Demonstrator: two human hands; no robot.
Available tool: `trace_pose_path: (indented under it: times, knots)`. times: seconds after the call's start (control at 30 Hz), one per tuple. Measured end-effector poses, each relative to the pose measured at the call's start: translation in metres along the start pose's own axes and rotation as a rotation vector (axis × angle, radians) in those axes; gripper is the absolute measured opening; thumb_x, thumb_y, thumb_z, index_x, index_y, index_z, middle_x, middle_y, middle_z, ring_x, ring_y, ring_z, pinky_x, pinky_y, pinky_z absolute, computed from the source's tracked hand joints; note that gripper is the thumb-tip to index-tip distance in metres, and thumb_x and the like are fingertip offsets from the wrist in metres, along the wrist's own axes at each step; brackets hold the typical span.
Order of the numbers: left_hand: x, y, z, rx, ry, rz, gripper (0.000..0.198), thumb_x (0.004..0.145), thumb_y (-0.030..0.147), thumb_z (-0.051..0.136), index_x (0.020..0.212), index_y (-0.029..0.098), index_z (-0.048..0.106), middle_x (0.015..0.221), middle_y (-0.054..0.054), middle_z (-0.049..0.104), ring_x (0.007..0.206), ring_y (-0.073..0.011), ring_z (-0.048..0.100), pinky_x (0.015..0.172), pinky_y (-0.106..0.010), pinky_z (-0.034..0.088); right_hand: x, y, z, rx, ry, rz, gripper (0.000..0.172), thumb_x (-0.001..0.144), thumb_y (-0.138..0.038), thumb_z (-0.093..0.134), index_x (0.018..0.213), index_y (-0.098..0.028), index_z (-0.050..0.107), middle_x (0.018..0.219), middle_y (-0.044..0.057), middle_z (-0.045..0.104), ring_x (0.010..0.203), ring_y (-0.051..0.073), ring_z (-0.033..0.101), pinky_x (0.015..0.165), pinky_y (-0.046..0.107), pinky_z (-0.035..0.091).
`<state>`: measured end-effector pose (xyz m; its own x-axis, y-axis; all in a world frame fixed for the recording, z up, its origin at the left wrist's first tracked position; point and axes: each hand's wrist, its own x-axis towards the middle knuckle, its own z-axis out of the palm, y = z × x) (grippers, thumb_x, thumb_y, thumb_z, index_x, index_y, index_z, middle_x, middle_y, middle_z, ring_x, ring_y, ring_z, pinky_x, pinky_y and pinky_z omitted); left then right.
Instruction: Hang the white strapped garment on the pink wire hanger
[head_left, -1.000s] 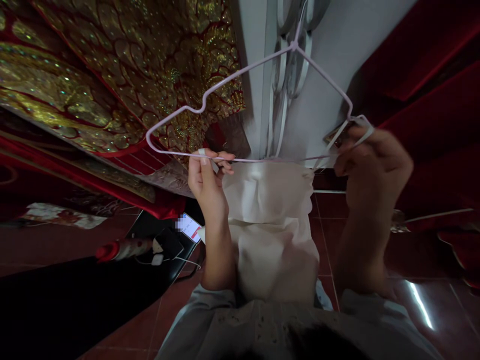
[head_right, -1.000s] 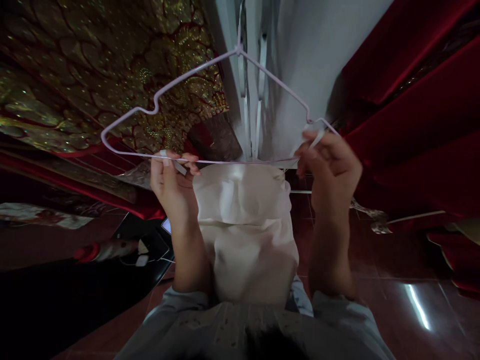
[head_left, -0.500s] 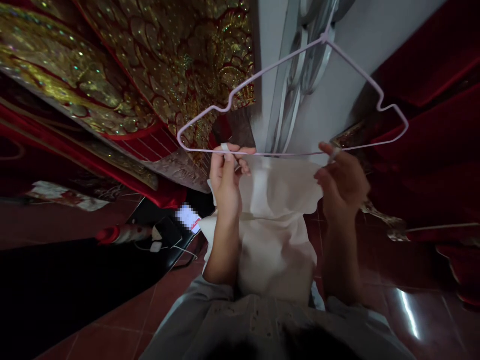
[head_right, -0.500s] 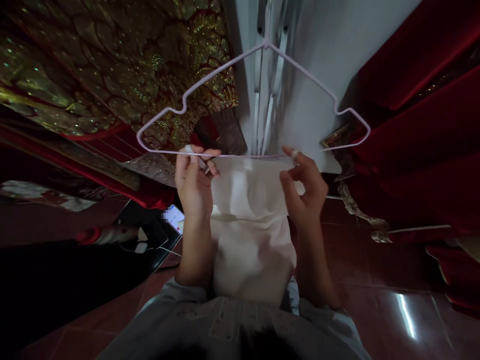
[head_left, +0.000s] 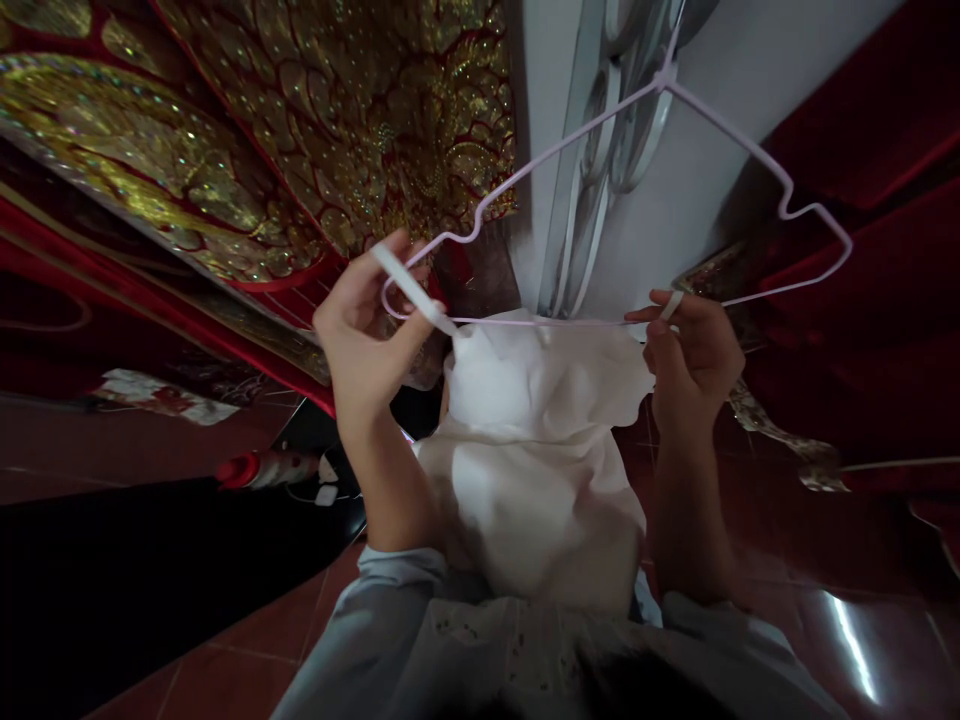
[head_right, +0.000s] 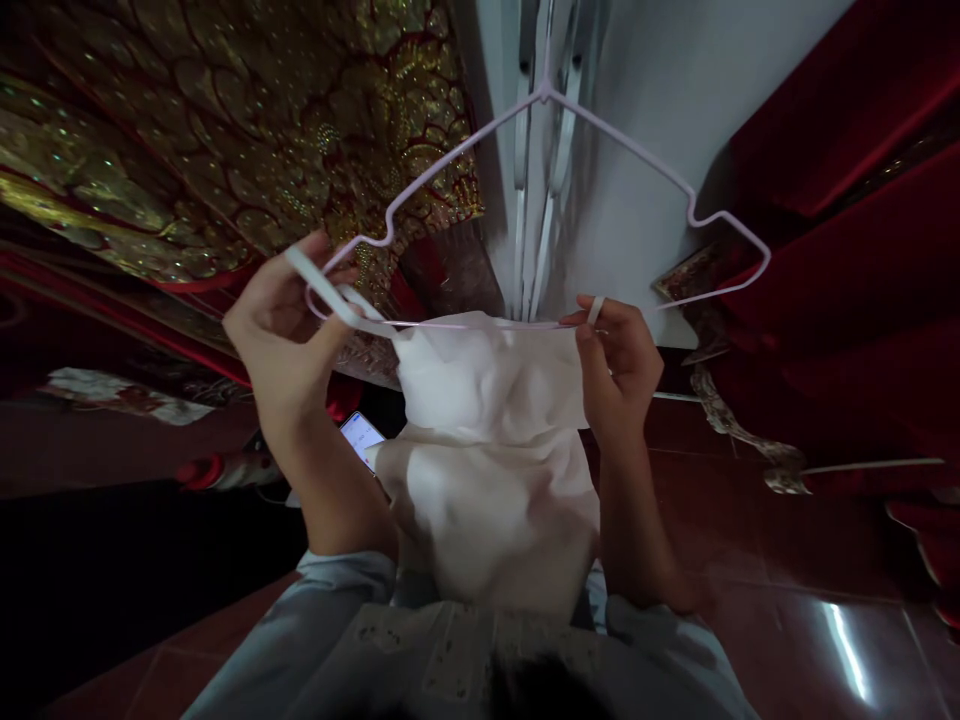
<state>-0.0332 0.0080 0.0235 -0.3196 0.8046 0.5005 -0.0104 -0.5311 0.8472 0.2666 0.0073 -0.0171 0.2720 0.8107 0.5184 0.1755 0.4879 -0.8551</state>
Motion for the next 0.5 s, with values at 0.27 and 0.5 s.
trace_pose_path:
  times: [0.27,0.5]
  knots:
    - [0.020,0.008,0.032,-0.041,-0.003,-0.137,0.020,0.088,0.018,0.095,0.092,0.020,0.076,0.085,-0.002,0.074,0.084,-0.0190,0.074,0.079,-0.028,0.061,-0.002,0.000,0.005,0.053,0.159,-0.111,0.025,0.100,-0.043,0.071,0.118,-0.030,0.083,0.073,-0.001,0.065,0.066,0.016,0.069,0.048,0.024,0.027]
    - [-0.031,-0.033,0.058,-0.446,0.313,-0.087,0.038,0.101,0.053,0.084,0.090,0.022,0.064,0.079,0.000,0.073,0.075,-0.0145,0.075,0.070,-0.023,0.058,-0.007,-0.003,0.005,-0.011,0.037,-0.174,0.040,0.105,-0.041,0.067,0.141,-0.030,0.082,0.087,0.003,0.079,0.063,0.015,0.066,0.056,0.028,0.046]
